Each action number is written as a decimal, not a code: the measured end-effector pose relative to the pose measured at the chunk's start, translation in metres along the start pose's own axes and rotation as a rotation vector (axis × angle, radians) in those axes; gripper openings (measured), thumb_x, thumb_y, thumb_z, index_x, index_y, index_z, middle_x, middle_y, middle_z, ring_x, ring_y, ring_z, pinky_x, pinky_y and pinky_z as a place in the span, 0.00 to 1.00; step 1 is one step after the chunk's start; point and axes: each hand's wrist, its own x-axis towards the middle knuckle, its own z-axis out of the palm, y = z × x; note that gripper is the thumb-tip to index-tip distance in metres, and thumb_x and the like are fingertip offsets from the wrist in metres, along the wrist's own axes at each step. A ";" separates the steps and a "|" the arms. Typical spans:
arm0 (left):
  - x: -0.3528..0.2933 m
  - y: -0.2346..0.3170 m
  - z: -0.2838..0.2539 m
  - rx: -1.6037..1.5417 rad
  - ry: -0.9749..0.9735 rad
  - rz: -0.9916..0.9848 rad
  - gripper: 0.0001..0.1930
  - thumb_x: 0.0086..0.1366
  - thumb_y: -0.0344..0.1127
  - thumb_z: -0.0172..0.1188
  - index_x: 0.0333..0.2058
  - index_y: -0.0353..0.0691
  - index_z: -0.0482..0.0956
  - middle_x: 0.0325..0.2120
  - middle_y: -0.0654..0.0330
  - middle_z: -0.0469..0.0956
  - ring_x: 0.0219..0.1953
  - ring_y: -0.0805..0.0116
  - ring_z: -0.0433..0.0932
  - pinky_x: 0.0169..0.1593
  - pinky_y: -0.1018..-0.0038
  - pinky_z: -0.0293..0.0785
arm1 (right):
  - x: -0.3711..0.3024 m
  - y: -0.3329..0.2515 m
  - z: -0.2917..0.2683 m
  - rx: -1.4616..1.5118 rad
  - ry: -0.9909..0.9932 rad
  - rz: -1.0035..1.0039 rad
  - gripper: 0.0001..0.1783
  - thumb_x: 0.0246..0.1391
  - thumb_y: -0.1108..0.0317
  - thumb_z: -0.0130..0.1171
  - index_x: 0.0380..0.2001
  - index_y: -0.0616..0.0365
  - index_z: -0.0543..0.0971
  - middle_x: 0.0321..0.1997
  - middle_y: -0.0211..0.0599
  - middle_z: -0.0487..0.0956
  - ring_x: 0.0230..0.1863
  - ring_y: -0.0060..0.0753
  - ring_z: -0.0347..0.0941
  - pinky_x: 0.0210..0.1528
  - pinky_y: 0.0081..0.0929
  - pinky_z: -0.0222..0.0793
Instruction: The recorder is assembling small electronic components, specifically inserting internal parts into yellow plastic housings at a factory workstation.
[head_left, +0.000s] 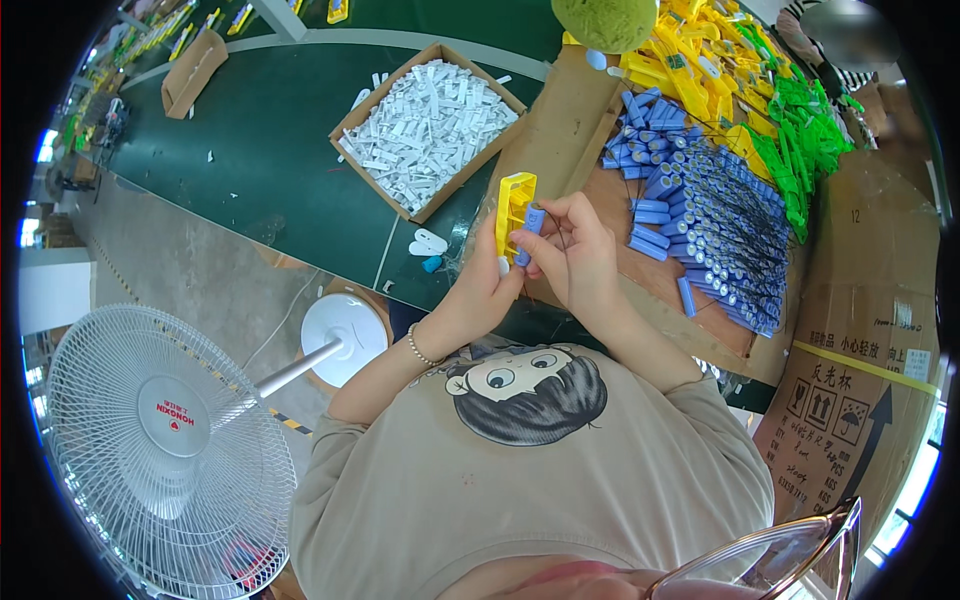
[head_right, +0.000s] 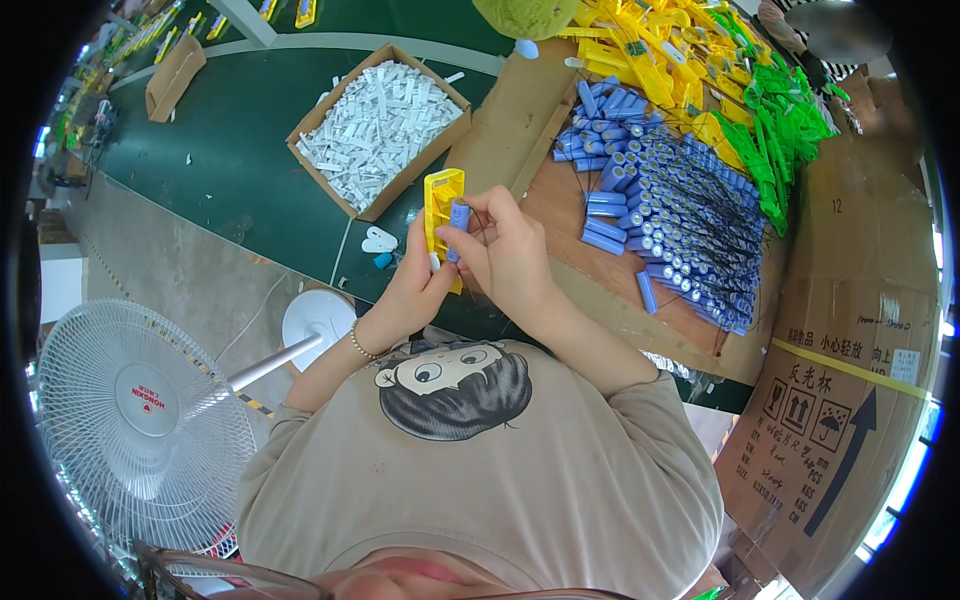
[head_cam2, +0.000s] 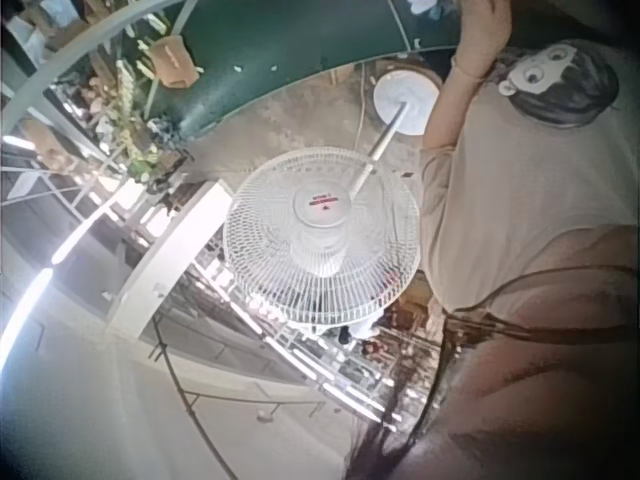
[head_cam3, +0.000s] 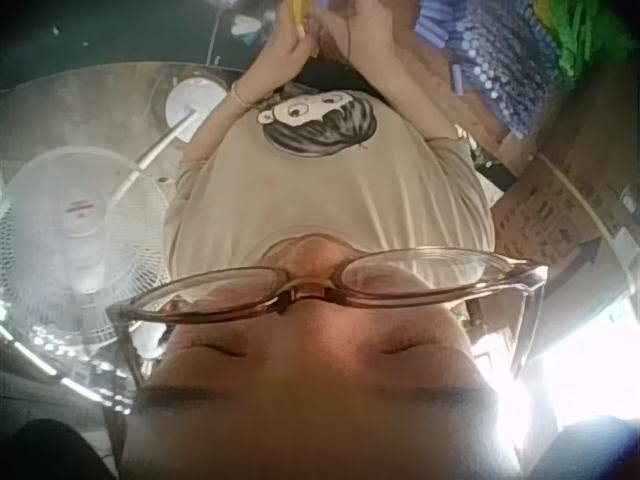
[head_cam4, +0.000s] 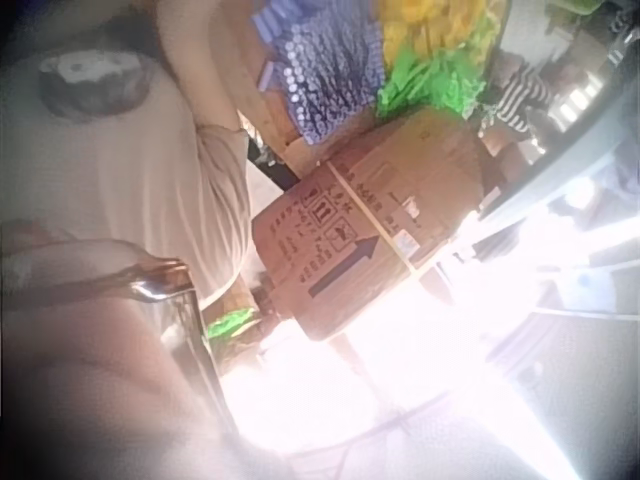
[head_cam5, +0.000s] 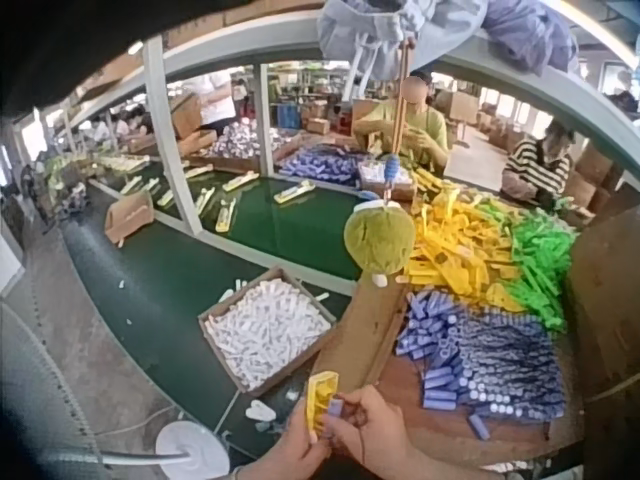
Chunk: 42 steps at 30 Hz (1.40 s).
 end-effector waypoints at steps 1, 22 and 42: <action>-0.001 0.000 -0.002 0.042 -0.017 0.019 0.34 0.64 0.22 0.43 0.64 0.32 0.36 0.56 0.49 0.58 0.58 0.63 0.61 0.59 0.70 0.61 | 0.000 0.000 0.003 0.020 0.021 -0.020 0.17 0.48 0.75 0.65 0.38 0.63 0.69 0.28 0.38 0.78 0.23 0.19 0.77 0.21 0.16 0.70; -0.033 -0.013 -0.030 -0.438 -0.085 -0.101 0.34 0.60 0.21 0.43 0.64 0.39 0.42 0.41 0.59 0.64 0.40 0.72 0.70 0.45 0.73 0.70 | 0.018 -0.002 0.027 0.402 -0.269 0.226 0.20 0.53 0.70 0.60 0.48 0.58 0.68 0.47 0.42 0.75 0.49 0.33 0.73 0.47 0.32 0.71; -0.065 -0.023 -0.057 -0.613 0.430 0.036 0.17 0.69 0.32 0.43 0.55 0.40 0.54 0.37 0.54 0.71 0.30 0.69 0.75 0.35 0.73 0.75 | 0.098 0.001 0.092 -0.056 -0.361 -0.092 0.13 0.51 0.70 0.62 0.40 0.61 0.78 0.34 0.35 0.77 0.35 0.27 0.75 0.39 0.23 0.71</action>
